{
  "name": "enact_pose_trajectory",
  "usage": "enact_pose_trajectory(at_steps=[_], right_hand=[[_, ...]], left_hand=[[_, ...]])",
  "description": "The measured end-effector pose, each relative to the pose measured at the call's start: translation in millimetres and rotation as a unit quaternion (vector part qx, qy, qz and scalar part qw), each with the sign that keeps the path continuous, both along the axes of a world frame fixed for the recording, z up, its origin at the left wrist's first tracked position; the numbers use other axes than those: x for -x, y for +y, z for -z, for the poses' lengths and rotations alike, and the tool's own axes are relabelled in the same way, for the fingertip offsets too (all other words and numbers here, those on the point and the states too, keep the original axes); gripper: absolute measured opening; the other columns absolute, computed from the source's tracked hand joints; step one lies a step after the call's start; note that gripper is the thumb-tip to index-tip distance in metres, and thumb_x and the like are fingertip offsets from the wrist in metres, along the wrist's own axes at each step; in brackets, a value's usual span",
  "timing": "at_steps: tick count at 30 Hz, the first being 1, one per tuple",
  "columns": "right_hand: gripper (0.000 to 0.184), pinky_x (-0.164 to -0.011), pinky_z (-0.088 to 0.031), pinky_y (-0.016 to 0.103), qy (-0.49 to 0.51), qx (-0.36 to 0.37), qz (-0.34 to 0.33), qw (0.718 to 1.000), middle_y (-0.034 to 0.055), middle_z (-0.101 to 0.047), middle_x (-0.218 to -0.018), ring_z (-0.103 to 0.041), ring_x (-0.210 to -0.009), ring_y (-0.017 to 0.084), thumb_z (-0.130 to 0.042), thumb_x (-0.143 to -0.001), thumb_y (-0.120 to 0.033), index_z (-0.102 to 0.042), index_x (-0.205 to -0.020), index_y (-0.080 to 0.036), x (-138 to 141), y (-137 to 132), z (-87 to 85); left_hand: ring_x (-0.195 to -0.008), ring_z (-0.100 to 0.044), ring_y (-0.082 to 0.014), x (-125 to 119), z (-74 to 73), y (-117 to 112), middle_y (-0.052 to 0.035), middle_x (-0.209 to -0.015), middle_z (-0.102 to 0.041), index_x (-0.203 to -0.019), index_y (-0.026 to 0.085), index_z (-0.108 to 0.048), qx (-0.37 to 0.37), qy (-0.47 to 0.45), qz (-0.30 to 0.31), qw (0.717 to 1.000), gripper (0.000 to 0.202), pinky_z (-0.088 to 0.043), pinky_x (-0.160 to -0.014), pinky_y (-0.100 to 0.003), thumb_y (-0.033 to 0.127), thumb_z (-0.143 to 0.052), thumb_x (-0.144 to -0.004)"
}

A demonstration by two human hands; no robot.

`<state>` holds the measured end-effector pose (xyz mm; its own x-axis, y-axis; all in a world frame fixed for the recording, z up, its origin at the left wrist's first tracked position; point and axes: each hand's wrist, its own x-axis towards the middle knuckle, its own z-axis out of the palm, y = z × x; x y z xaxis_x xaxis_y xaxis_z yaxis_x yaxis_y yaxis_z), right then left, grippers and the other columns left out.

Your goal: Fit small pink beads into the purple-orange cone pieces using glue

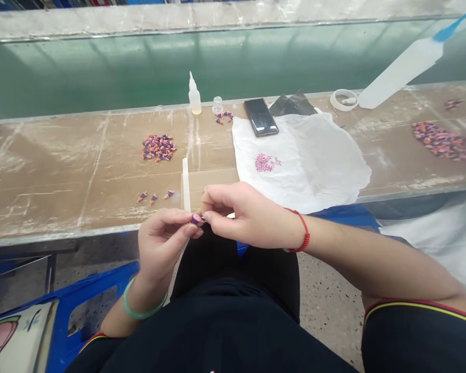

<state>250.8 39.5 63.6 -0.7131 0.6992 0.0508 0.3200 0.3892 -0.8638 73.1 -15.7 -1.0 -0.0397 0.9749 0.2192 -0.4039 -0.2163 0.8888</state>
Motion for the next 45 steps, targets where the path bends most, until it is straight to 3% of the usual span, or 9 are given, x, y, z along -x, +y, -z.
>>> enact_pose_trajectory(at_steps=[10, 21, 26, 39, 42, 45], right_hand=[[0.01, -0.054, -0.042, 0.017, 0.015, -0.069, 0.009, 0.997, -0.0032, -0.062, -0.065, -0.053, -0.057, 0.006, -0.053, -0.085, -0.015, -0.057, -0.076, -0.017, -5.8, -6.5, 0.1], [0.012, -0.055, -0.037, 0.02, -0.018, -0.156, 0.005, 0.988, -0.0015, -0.062, -0.067, -0.054, -0.057, 0.008, -0.049, -0.087, -0.014, -0.056, -0.077, -0.017, -6.0, -11.0, -3.6], [0.016, -0.055, -0.034, 0.023, -0.032, -0.184, 0.009, 0.982, -0.0005, -0.061, -0.068, -0.054, -0.058, 0.01, -0.045, -0.09, -0.016, -0.052, -0.076, -0.018, -5.0, -13.4, -3.3], [0.017, -0.057, -0.041, 0.024, -0.03, -0.222, 0.012, 0.974, 0.0033, -0.069, -0.077, -0.063, -0.063, 0.012, -0.043, -0.094, -0.017, -0.054, -0.08, -0.018, -6.7, -13.7, 5.0], [0.016, -0.061, -0.047, 0.025, -0.034, -0.23, 0.009, 0.973, 0.0052, -0.074, -0.086, -0.068, -0.069, 0.014, -0.045, -0.096, -0.018, -0.058, -0.088, -0.017, -9.8, -14.3, 4.6], [0.017, -0.074, -0.055, 0.027, -0.017, -0.246, 0.023, 0.969, 0.007, -0.077, -0.102, -0.073, -0.086, 0.017, -0.047, -0.097, -0.017, -0.062, -0.104, -0.018, -16.2, -14.5, 1.0]], left_hand=[[-0.064, -0.076, -0.0131, -5.1, -4.2, -4.5, -0.0012, -0.079, -0.079, -0.086, 0.022, -0.08, -0.029, 0.056, -0.018, 0.998, 0.012, -0.064, -0.062, -0.016, 0.015, -0.084, -0.078], [-0.065, -0.074, -0.0102, -8.3, -2.7, -5.0, 0.0001, -0.08, -0.079, -0.089, 0.024, -0.081, -0.058, 0.079, -0.039, 0.994, 0.016, -0.063, -0.064, -0.015, 0.01, -0.08, -0.081], [-0.063, -0.073, -0.0098, -11.1, -2.5, -3.6, 0.0004, -0.077, -0.078, -0.088, 0.024, -0.081, -0.058, 0.064, -0.045, 0.995, 0.011, -0.062, -0.063, -0.016, 0.014, -0.081, -0.081], [-0.06, -0.072, -0.0117, -13.0, 0.4, -1.2, -0.0007, -0.073, -0.077, -0.084, 0.021, -0.078, -0.046, 0.077, -0.05, 0.995, 0.008, -0.061, -0.058, -0.019, 0.026, -0.083, -0.081], [-0.069, -0.074, -0.0133, -8.5, 3.3, -0.5, -0.0009, -0.081, -0.078, -0.09, 0.022, -0.076, -0.106, 0.17, -0.087, 0.976, 0.007, -0.062, -0.066, -0.022, 0.019, -0.079, -0.085], [-0.081, -0.076, -0.0146, -3.4, 2.2, 1.3, -0.0003, -0.091, -0.08, -0.102, 0.025, -0.074, -0.215, 0.284, -0.137, 0.924, 0.026, -0.062, -0.075, -0.024, 0.006, -0.076, -0.083]])
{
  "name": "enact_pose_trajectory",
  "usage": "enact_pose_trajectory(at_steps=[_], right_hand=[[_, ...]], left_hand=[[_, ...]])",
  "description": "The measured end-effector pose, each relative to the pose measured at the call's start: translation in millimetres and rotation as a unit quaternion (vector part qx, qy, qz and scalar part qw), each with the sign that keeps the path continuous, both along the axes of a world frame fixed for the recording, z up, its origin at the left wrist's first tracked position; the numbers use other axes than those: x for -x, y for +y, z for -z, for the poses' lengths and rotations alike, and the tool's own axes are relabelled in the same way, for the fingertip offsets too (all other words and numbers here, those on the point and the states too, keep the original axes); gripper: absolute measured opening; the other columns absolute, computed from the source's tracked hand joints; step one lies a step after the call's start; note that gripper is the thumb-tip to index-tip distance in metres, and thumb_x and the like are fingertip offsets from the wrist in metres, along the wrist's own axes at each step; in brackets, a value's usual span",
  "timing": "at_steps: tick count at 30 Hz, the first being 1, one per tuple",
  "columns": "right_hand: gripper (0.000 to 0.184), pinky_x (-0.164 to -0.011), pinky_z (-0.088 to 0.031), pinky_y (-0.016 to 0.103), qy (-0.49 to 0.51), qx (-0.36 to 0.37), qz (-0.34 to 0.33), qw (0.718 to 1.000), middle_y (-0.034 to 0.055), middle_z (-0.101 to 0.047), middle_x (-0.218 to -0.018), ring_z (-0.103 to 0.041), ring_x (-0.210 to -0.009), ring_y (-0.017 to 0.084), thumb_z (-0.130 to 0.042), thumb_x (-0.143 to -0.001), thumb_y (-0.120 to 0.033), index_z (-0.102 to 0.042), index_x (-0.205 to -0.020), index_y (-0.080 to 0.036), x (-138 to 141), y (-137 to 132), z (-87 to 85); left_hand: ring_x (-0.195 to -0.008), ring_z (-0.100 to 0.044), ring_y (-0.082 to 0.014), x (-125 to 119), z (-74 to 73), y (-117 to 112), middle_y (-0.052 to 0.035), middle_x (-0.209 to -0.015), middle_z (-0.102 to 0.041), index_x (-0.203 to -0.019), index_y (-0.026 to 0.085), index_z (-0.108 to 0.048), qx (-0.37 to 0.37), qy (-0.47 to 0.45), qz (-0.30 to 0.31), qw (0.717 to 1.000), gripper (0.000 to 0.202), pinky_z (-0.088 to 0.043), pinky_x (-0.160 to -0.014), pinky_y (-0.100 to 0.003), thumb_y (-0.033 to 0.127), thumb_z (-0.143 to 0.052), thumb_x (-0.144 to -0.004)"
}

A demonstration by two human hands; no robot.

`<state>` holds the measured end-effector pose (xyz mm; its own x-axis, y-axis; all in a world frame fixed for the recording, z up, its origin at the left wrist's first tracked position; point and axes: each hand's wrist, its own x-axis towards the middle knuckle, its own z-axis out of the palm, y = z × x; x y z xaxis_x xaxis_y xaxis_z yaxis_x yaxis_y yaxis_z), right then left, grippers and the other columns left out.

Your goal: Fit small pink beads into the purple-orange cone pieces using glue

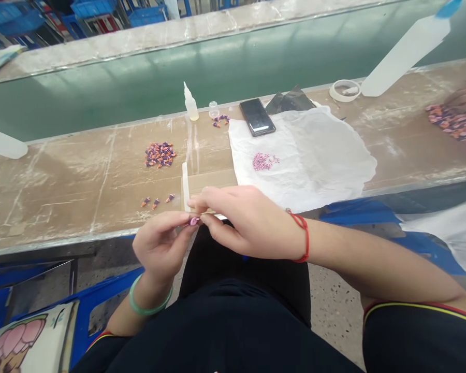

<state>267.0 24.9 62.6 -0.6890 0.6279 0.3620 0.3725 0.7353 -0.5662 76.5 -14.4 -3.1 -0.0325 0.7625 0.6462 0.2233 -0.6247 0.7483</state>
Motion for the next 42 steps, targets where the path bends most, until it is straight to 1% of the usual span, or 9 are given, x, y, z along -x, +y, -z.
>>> enact_pose_trajectory(at_steps=[3, 7, 13, 19, 25, 30, 37, 39, 42], right_hand=[[0.023, -0.087, -0.057, 0.028, 0.021, -0.026, 0.036, 0.999, 0.0073, -0.076, -0.116, -0.073, -0.104, 0.018, -0.046, -0.097, -0.014, -0.063, -0.112, -0.019, -7.4, 2.2, -0.6], [0.024, -0.088, -0.058, 0.03, 0.017, -0.05, 0.071, 0.996, 0.0062, -0.076, -0.116, -0.074, -0.105, 0.02, -0.049, -0.095, -0.015, -0.066, -0.111, -0.02, -17.4, 11.4, 12.7], [0.023, -0.078, -0.059, 0.036, -0.056, -0.04, 0.139, 0.988, 0.0056, -0.078, -0.106, -0.075, -0.094, 0.024, -0.047, -0.097, -0.023, -0.067, -0.107, -0.022, -42.9, 32.3, 53.7], [0.021, -0.072, -0.057, 0.038, -0.076, -0.021, 0.164, 0.983, 0.0054, -0.078, -0.102, -0.075, -0.088, 0.024, -0.046, -0.098, -0.026, -0.067, -0.103, -0.024, -61.2, 44.8, 78.7], [0.02, -0.071, -0.055, 0.037, -0.077, -0.024, 0.162, 0.984, 0.0051, -0.078, -0.102, -0.075, -0.088, 0.023, -0.046, -0.099, -0.026, -0.065, -0.102, -0.022, -63.3, 48.2, 84.3], [0.021, -0.073, -0.056, 0.036, -0.073, -0.028, 0.169, 0.983, 0.0058, -0.078, -0.101, -0.075, -0.089, 0.022, -0.046, -0.099, -0.025, -0.066, -0.102, -0.02, -67.6, 47.0, 86.3], [0.021, -0.074, -0.056, 0.036, -0.058, -0.021, 0.203, 0.977, 0.0054, -0.078, -0.1, -0.074, -0.089, 0.023, -0.048, -0.096, -0.025, -0.068, -0.1, -0.02, -75.9, 46.6, 82.7], [0.02, -0.076, -0.056, 0.036, -0.054, -0.028, 0.229, 0.971, 0.0054, -0.077, -0.101, -0.074, -0.09, 0.024, -0.05, -0.094, -0.025, -0.069, -0.099, -0.022, -84.1, 49.3, 80.1], [0.018, -0.077, -0.054, 0.039, -0.055, -0.034, 0.276, 0.959, 0.0074, -0.076, -0.098, -0.072, -0.089, 0.026, -0.051, -0.092, -0.025, -0.068, -0.094, -0.022, -100.3, 56.8, 80.1]], left_hand=[[-0.082, -0.075, -0.0141, 2.4, -4.4, 4.1, -0.0003, -0.094, -0.079, -0.105, 0.025, -0.072, -0.073, 0.069, -0.018, 0.995, 0.034, -0.06, -0.073, -0.024, 0.0, -0.073, -0.082], [-0.084, -0.072, -0.0158, 10.7, -3.0, 15.6, -0.002, -0.098, -0.077, -0.1, 0.026, -0.071, -0.079, 0.133, -0.031, 0.987, 0.026, -0.059, -0.075, -0.028, 0.005, -0.071, -0.085], [-0.099, -0.06, -0.0262, 63.3, 29.3, 39.2, -0.0077, -0.101, -0.072, -0.083, 0.024, -0.074, 0.058, 0.345, -0.122, 0.929, 0.012, -0.051, -0.089, -0.044, 0.018, -0.066, -0.089], [-0.104, -0.061, -0.0294, 110.4, 39.3, 78.5, -0.0089, -0.102, -0.072, -0.093, 0.023, -0.074, 0.134, 0.383, -0.167, 0.898, 0.011, -0.046, -0.096, -0.047, 0.029, -0.066, -0.088], [-0.1, -0.063, -0.0281, 123.0, 35.7, 145.4, -0.0093, -0.099, -0.071, -0.089, 0.019, -0.069, 0.217, 0.43, -0.192, 0.855, 0.008, -0.046, -0.094, -0.042, 0.019, -0.064, -0.083], [-0.099, -0.061, -0.0279, 118.1, 39.5, 170.2, -0.0102, -0.098, -0.069, -0.085, 0.018, -0.065, 0.222, 0.466, -0.185, 0.836, 0.003, -0.046, -0.092, -0.04, 0.02, -0.065, -0.083], [-0.1, -0.062, -0.0307, 109.8, 35.7, 171.3, -0.0138, -0.096, -0.069, -0.078, 0.018, -0.06, 0.217, 0.465, -0.193, 0.836, 0.009, -0.046, -0.093, -0.045, 0.016, -0.056, -0.085], [-0.091, -0.065, -0.0284, 107.9, 28.3, 164.0, -0.0114, -0.089, -0.069, -0.081, 0.018, -0.061, 0.231, 0.425, -0.198, 0.853, 0.007, -0.049, -0.087, -0.043, 0.017, -0.056, -0.085], [-0.068, -0.065, -0.0199, 105.3, 15.3, 146.5, -0.0023, -0.071, -0.065, -0.082, 0.019, -0.064, 0.276, 0.266, -0.177, 0.906, 0.009, -0.052, -0.071, -0.033, 0.027, -0.064, -0.08]])
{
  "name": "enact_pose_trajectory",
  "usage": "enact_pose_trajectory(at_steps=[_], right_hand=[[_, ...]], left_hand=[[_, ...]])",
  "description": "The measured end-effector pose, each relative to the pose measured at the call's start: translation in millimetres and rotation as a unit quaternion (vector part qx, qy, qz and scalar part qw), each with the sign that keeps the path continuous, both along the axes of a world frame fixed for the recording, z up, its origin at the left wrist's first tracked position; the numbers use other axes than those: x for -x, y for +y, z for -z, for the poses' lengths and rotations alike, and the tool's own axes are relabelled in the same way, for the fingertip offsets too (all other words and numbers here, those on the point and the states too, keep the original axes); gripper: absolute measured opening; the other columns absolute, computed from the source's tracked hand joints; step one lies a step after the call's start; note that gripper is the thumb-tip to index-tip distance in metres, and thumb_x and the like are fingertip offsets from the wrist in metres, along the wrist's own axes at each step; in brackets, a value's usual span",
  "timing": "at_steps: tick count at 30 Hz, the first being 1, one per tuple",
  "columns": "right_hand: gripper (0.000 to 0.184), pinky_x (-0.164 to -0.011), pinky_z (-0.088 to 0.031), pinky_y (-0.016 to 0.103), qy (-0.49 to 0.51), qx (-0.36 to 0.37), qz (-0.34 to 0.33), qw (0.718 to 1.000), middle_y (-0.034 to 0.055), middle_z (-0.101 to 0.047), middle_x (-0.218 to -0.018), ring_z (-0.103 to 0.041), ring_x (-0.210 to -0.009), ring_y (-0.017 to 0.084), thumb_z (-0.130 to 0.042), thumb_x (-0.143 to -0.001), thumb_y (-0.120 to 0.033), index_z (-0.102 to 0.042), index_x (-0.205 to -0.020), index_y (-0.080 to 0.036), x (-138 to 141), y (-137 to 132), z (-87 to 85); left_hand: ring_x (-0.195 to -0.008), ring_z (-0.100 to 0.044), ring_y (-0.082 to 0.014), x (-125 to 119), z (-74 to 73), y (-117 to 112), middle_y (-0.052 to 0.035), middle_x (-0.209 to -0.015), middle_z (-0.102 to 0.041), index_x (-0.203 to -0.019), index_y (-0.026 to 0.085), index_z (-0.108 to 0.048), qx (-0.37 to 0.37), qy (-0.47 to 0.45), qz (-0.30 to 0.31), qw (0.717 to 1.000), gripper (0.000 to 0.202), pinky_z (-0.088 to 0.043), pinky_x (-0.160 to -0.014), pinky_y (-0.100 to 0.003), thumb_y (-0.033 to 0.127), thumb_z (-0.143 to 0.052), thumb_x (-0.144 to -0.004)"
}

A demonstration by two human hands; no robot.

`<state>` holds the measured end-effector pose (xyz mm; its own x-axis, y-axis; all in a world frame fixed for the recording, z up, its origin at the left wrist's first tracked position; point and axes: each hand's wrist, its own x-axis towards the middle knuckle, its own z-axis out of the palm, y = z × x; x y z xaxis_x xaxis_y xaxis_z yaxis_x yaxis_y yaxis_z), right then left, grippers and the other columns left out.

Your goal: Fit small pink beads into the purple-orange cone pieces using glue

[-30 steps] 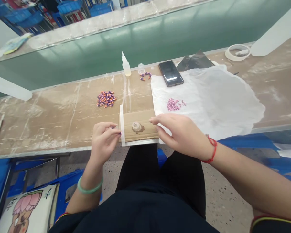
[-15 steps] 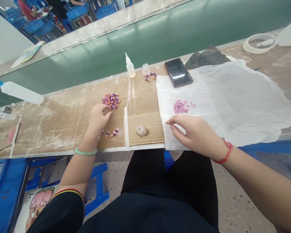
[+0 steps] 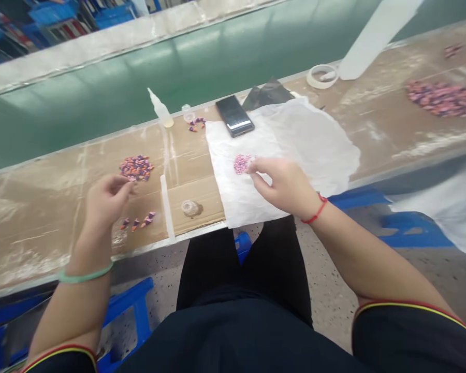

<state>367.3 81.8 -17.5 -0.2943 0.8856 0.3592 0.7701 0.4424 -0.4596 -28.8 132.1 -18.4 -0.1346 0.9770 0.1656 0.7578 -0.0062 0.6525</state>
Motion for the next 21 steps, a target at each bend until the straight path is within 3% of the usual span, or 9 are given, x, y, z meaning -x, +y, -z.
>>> enact_pose_trajectory(at_steps=[5, 10, 15, 21], right_hand=[[0.013, -0.08, -0.05, 0.039, -0.013, 0.029, 0.01, 0.999, 0.0081, -0.068, -0.087, -0.064, -0.087, 0.025, -0.053, -0.087, -0.02, -0.065, -0.083, -0.02, -15.7, 17.2, 18.3], [0.008, -0.085, -0.047, 0.04, -0.048, 0.053, 0.032, 0.997, 0.0092, -0.067, -0.088, -0.059, -0.09, 0.026, -0.057, -0.082, -0.016, -0.065, -0.081, -0.019, -12.0, 32.8, 38.4], [0.005, -0.083, -0.046, 0.04, -0.066, 0.053, 0.067, 0.994, 0.0095, -0.065, -0.085, -0.057, -0.089, 0.026, -0.059, -0.08, -0.017, -0.064, -0.079, -0.018, -10.7, 39.0, 44.5], [0.005, -0.083, -0.045, 0.04, -0.058, 0.064, 0.082, 0.993, 0.0085, -0.065, -0.082, -0.057, -0.088, 0.026, -0.059, -0.08, -0.018, -0.062, -0.076, -0.019, -6.7, 40.0, 46.9]], left_hand=[[-0.06, -0.06, -0.013, -13.1, -13.0, -38.5, 0.0001, -0.068, -0.067, -0.079, 0.02, -0.07, -0.02, -0.231, -0.004, 0.973, 0.017, -0.049, -0.056, -0.024, 0.031, -0.078, -0.069], [-0.052, -0.056, -0.0099, -35.5, -13.5, -74.0, 0.0011, -0.063, -0.065, -0.076, 0.02, -0.072, 0.052, -0.382, 0.041, 0.922, 0.02, -0.047, -0.049, -0.02, 0.029, -0.084, -0.064], [-0.042, -0.05, -0.0068, -49.9, -7.7, -98.6, -0.001, -0.063, -0.066, -0.076, 0.018, -0.074, 0.125, -0.446, 0.136, 0.876, 0.024, -0.041, -0.04, -0.017, 0.037, -0.087, -0.071], [-0.048, -0.056, -0.007, -60.3, 5.4, -107.7, -0.0022, -0.066, -0.068, -0.079, 0.019, -0.077, 0.143, -0.462, 0.163, 0.86, 0.02, -0.045, -0.044, -0.014, 0.037, -0.087, -0.075]])
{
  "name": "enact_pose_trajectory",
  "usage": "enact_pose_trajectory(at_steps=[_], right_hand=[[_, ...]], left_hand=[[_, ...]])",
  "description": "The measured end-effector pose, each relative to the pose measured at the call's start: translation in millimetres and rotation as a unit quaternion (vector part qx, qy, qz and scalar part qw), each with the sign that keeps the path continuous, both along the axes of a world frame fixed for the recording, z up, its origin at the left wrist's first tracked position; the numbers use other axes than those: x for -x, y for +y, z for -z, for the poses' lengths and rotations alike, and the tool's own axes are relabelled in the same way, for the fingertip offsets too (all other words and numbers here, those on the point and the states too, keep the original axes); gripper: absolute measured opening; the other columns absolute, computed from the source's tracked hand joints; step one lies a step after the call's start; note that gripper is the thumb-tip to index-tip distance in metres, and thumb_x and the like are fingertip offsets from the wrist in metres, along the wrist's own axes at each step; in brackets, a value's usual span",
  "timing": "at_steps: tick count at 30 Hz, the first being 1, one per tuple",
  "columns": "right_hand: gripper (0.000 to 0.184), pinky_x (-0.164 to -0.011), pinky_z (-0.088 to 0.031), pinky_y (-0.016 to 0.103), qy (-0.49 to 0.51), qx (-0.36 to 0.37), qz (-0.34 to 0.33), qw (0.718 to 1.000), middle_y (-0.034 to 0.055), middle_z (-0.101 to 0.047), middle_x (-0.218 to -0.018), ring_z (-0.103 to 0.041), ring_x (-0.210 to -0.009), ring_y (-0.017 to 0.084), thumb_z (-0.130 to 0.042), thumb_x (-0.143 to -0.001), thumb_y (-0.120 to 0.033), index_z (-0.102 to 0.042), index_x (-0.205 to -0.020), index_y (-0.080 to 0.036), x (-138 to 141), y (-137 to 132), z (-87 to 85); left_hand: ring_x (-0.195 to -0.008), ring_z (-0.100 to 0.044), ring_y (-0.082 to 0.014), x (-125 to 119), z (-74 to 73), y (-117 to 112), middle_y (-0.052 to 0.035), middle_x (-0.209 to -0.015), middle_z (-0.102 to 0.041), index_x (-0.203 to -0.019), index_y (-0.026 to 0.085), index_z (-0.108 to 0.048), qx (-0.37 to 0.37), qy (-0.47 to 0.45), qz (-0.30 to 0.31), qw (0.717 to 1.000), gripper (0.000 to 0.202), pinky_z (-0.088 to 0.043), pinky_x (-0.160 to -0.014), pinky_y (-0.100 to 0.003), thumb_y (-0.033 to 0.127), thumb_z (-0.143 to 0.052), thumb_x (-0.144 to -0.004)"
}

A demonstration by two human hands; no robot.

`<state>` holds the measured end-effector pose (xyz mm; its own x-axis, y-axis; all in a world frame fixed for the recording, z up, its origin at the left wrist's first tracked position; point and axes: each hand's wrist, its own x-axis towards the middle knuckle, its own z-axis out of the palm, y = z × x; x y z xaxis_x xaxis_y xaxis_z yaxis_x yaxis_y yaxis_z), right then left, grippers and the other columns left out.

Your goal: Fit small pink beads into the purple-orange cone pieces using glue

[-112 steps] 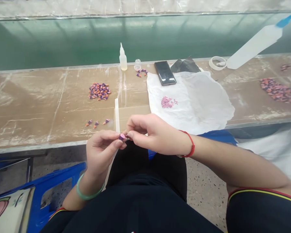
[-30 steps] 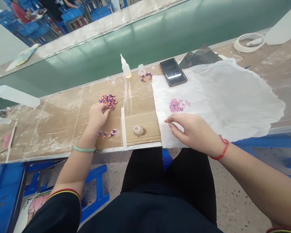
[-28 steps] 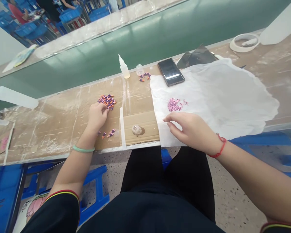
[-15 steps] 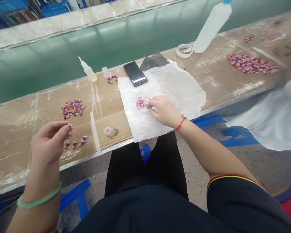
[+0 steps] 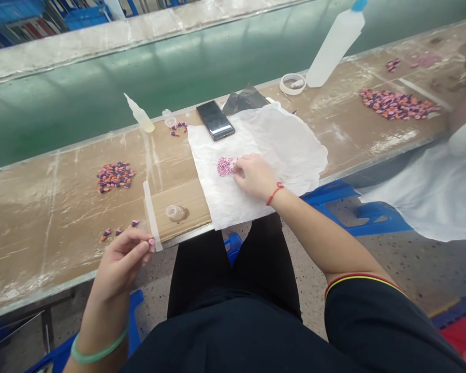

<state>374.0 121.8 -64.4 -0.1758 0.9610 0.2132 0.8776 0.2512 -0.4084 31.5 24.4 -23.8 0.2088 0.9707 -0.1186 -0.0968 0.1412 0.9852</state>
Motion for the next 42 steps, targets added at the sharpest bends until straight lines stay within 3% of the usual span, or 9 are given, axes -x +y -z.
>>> enact_pose_trajectory(at_steps=[8, 18, 31, 34, 38, 42], right_hand=[[0.004, -0.085, -0.046, 0.041, -0.006, 0.025, 0.011, 1.0, 0.0083, -0.066, -0.084, -0.058, -0.09, 0.026, -0.061, -0.08, -0.018, -0.063, -0.077, -0.019, 3.1, 0.5, -3.8], [0.007, -0.077, -0.047, 0.037, -0.033, 0.064, 0.02, 0.997, 0.0081, -0.066, -0.084, -0.059, -0.082, 0.022, -0.061, -0.081, -0.018, -0.062, -0.074, -0.018, 4.4, 2.5, -7.8], [0.01, -0.082, -0.043, 0.045, -0.062, 0.02, -0.027, 0.997, 0.0141, -0.062, -0.087, -0.052, -0.086, 0.028, -0.047, -0.085, -0.015, -0.053, -0.079, -0.02, 9.3, 0.8, 4.5], [0.012, -0.082, -0.044, 0.043, -0.031, 0.012, -0.056, 0.998, 0.0118, -0.06, -0.085, -0.053, -0.087, 0.027, -0.044, -0.089, -0.015, -0.048, -0.08, -0.021, 14.2, -13.0, -9.1], [0.015, -0.076, -0.045, 0.037, 0.072, -0.003, -0.188, 0.98, 0.0079, -0.057, -0.085, -0.053, -0.083, 0.023, -0.044, -0.097, -0.018, -0.043, -0.082, -0.022, 32.9, -45.6, -46.4], [0.016, -0.077, -0.044, 0.036, 0.073, -0.041, -0.265, 0.961, 0.0072, -0.056, -0.085, -0.049, -0.082, 0.021, -0.044, -0.098, -0.013, -0.044, -0.084, -0.021, 52.9, -73.3, -78.6]], left_hand=[[-0.053, -0.058, -0.0068, -4.5, 9.7, -9.0, -0.0022, -0.07, -0.07, -0.083, 0.022, -0.078, 0.013, -0.004, 0.021, 1.0, 0.016, -0.048, -0.049, -0.014, 0.037, -0.084, -0.08], [-0.052, -0.057, -0.0086, -10.2, 18.3, -14.0, -0.0047, -0.068, -0.07, -0.081, 0.017, -0.076, 0.063, 0.016, 0.029, 0.997, 0.03, -0.046, -0.047, -0.016, 0.046, -0.085, -0.076], [-0.05, -0.053, -0.0105, -33.5, 9.9, -11.9, -0.0057, -0.066, -0.069, -0.08, 0.016, -0.075, 0.058, 0.032, 0.055, 0.996, 0.032, -0.042, -0.045, -0.021, 0.048, -0.081, -0.077], [-0.05, -0.053, -0.0105, -45.4, 2.0, -7.8, -0.0044, -0.064, -0.067, -0.076, 0.016, -0.073, 0.027, 0.052, 0.058, 0.997, 0.027, -0.041, -0.046, -0.022, 0.043, -0.077, -0.08], [-0.052, -0.054, -0.0113, -66.6, -11.9, 0.9, -0.0027, -0.061, -0.065, -0.071, 0.016, -0.071, -0.059, 0.115, 0.053, 0.99, 0.021, -0.044, -0.052, -0.024, 0.032, -0.069, -0.084], [-0.058, -0.058, -0.0135, -83.5, -22.1, 8.3, -0.0035, -0.065, -0.068, -0.074, 0.016, -0.072, -0.134, 0.14, 0.061, 0.979, 0.015, -0.045, -0.054, -0.024, 0.026, -0.066, -0.084]])
